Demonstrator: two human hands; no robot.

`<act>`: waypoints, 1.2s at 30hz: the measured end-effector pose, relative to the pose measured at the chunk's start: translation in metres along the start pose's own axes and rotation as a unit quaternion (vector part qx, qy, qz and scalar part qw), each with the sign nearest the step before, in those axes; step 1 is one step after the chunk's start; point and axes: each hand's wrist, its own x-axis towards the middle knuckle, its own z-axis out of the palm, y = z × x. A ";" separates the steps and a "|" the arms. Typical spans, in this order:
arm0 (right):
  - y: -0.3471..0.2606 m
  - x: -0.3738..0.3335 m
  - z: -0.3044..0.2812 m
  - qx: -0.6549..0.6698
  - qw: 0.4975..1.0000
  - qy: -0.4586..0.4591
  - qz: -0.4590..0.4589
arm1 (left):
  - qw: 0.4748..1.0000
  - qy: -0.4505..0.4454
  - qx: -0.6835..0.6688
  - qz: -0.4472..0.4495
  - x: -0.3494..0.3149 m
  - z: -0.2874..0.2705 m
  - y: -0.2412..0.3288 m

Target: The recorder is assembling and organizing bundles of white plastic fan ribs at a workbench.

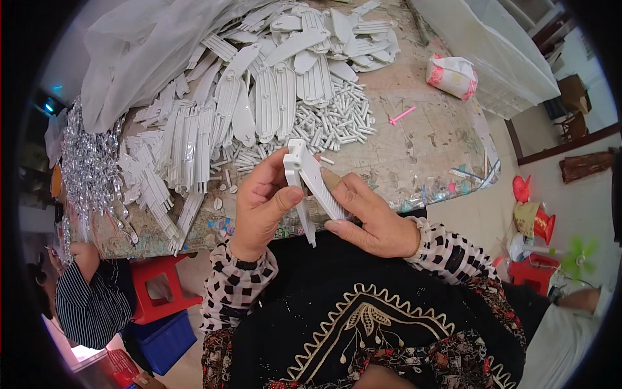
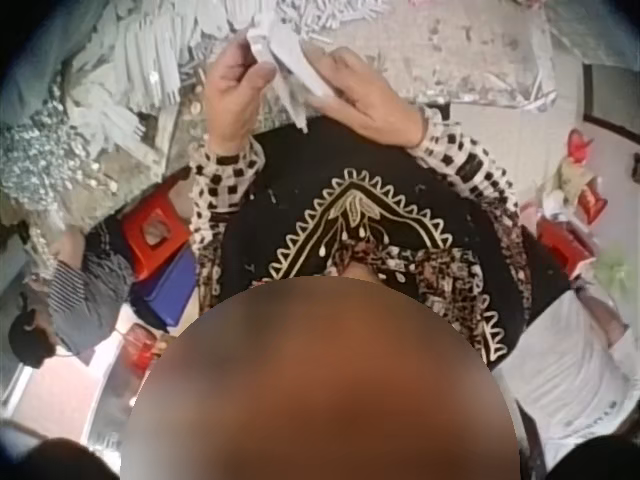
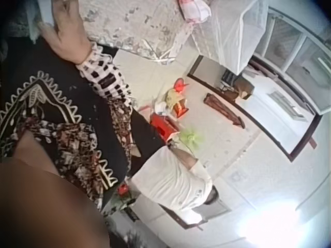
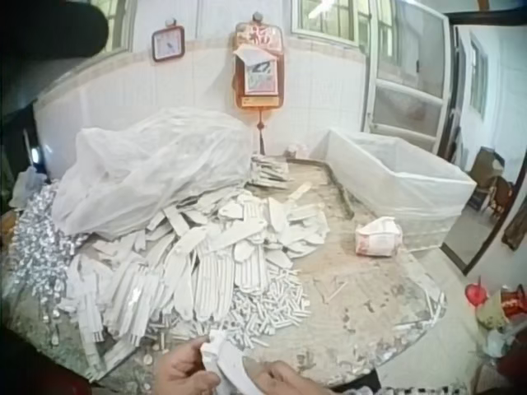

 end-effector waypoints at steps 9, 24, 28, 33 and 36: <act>0.001 -0.002 0.025 -0.127 0.987 0.095 0.039 | 0.999 0.043 -0.014 0.027 -0.005 0.021 -0.033; 0.008 0.011 -0.007 -0.067 0.996 0.023 -0.062 | 0.976 -0.100 0.153 -0.123 -0.032 0.004 -0.037; 0.013 0.003 0.005 -0.041 0.999 -0.028 -0.012 | 0.981 -0.079 0.126 -0.124 -0.056 -0.011 -0.061; 0.021 0.000 0.020 -0.024 0.999 0.003 0.027 | 0.927 -0.129 0.324 -0.141 -0.071 -0.025 -0.058; 0.020 0.003 0.029 0.013 0.998 -0.008 0.061 | 0.928 -0.123 0.332 -0.116 -0.079 -0.034 -0.064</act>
